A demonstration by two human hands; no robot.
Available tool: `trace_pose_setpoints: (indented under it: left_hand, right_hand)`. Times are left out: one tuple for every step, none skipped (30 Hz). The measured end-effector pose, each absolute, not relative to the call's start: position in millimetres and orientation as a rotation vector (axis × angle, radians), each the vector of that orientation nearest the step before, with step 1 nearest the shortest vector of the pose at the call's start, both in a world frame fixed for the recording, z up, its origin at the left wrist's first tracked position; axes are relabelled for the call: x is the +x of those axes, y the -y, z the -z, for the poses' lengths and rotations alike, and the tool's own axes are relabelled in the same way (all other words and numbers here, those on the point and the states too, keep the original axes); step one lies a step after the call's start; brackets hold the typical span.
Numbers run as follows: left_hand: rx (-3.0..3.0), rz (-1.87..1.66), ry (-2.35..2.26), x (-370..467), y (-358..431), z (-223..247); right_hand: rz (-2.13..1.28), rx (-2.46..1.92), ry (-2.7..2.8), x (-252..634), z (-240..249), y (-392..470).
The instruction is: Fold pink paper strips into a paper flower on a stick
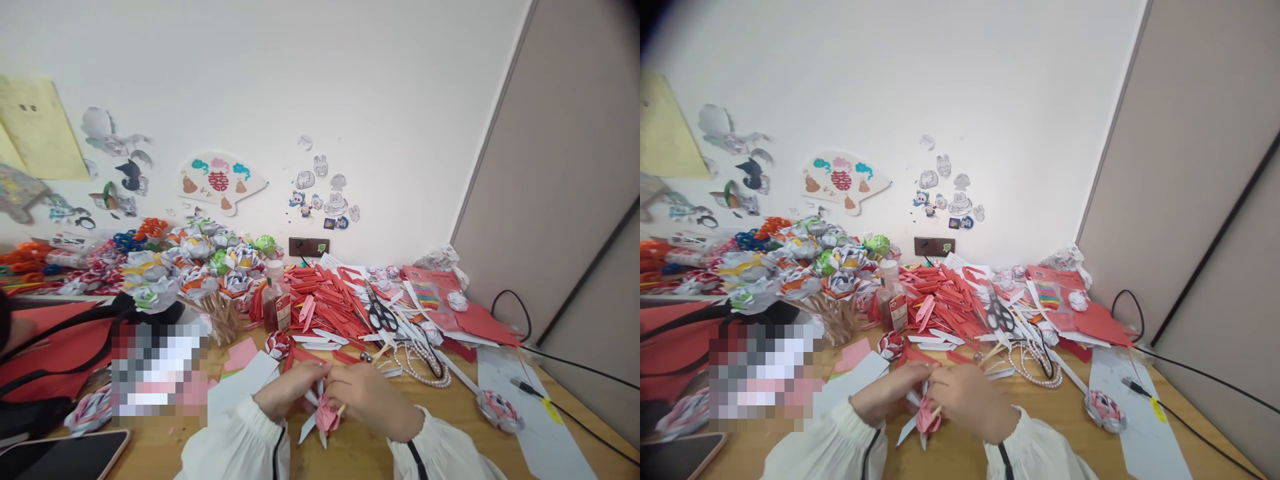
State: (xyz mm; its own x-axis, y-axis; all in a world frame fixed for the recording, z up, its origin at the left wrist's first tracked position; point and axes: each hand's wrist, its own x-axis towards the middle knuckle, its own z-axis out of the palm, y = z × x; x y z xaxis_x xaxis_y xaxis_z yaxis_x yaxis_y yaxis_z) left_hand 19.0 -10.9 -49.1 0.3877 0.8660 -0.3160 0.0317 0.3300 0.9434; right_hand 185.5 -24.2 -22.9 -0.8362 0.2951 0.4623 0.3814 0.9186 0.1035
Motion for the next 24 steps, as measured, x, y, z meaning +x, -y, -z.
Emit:
trace_pose_setpoints:
  left_hand:
    - [1.111, -0.704, -1.034, 19.4, 11.2, 48.7]
    - [1.122, -0.713, -1.034, 19.8, 11.7, 48.2]
    - [1.133, -0.722, -1.032, 20.3, 12.0, 47.4]
    - [1.143, -0.731, -1.030, 20.7, 12.4, 46.5]
    - [1.150, -0.736, -1.029, 21.1, 12.6, 45.4]
    - [1.156, -0.738, -1.029, 21.4, 12.7, 44.4]
    - [1.160, -0.737, -1.030, 21.5, 12.8, 43.3]
    - [1.164, -0.734, -1.029, 21.6, 12.8, 42.3]
    - [1.167, -0.731, -1.028, 21.6, 12.7, 41.3]
    - [1.169, -0.727, -1.025, 21.5, 12.7, 40.4]
    - [1.172, -0.726, -1.020, 21.3, 12.8, 39.4]
    - [1.175, -0.729, -1.014, 21.2, 13.1, 38.2]
    - [1.178, -0.733, -1.007, 21.0, 13.6, 36.9]
    - [1.182, -0.741, -0.999, 21.0, 14.2, 35.2]
    - [1.186, -0.752, -0.992, 21.0, 15.0, 33.4]
    - [1.192, -0.763, -0.984, 21.3, 15.8, 31.4]
    - [1.196, -0.771, -0.976, 21.7, 16.6, 29.6]
    - [1.198, -0.777, -0.969, 22.2, 17.2, 28.0]
    - [1.195, -0.780, -0.962, 22.9, 17.6, 27.0]
    - [1.191, -0.788, -0.954, 23.5, 17.8, 26.6]
    - [1.187, -0.801, -0.946, 24.1, 17.5, 26.9]
    - [1.184, -0.817, -0.940, 24.5, 16.9, 27.9]
    - [1.182, -0.833, -0.935, 24.7, 16.0, 29.5]
    - [1.180, -0.845, -0.931, 24.7, 14.9, 31.5]
  right_hand:
    - [0.246, -0.512, 2.620, 186.0, 22.3, 24.2]
    - [0.230, -0.531, 2.609, 186.4, 21.8, 24.0]
    - [0.213, -0.539, 2.602, 186.7, 21.5, 23.8]
    - [0.192, -0.540, 2.601, 187.0, 21.2, 23.6]
    - [0.166, -0.535, 2.606, 187.1, 20.9, 23.5]
    - [0.135, -0.529, 2.616, 187.1, 20.6, 23.4]
    - [0.104, -0.525, 2.626, 187.1, 20.3, 23.4]
    - [0.072, -0.524, 2.635, 187.1, 20.0, 23.5]
    - [0.043, -0.529, 2.643, 187.1, 19.7, 23.6]
    - [0.022, -0.538, 2.646, 187.2, 19.4, 23.9]
    - [0.011, -0.549, 2.641, 187.5, 19.0, 24.2]
    - [0.006, -0.568, 2.630, 187.9, 18.7, 24.4]
    - [0.003, -0.591, 2.613, 188.4, 18.4, 24.6]
    - [-0.001, -0.613, 2.597, 188.9, 18.1, 24.8]
    - [-0.007, -0.631, 2.583, 189.4, 18.0, 24.8]
    - [-0.016, -0.643, 2.575, 189.8, 18.0, 24.7]
    - [-0.024, -0.652, 2.572, 190.0, 18.3, 24.5]
    - [-0.030, -0.656, 2.574, 190.0, 18.7, 24.2]
    - [-0.034, -0.658, 2.577, 189.8, 19.4, 23.9]
    - [-0.041, -0.660, 2.582, 189.4, 20.2, 23.5]
    - [-0.050, -0.659, 2.586, 189.0, 21.2, 23.2]
    - [-0.059, -0.653, 2.591, 188.5, 22.2, 22.9]
    - [-0.068, -0.641, 2.596, 188.2, 23.2, 22.6]
    - [-0.077, -0.626, 2.603, 188.0, 24.1, 22.4]
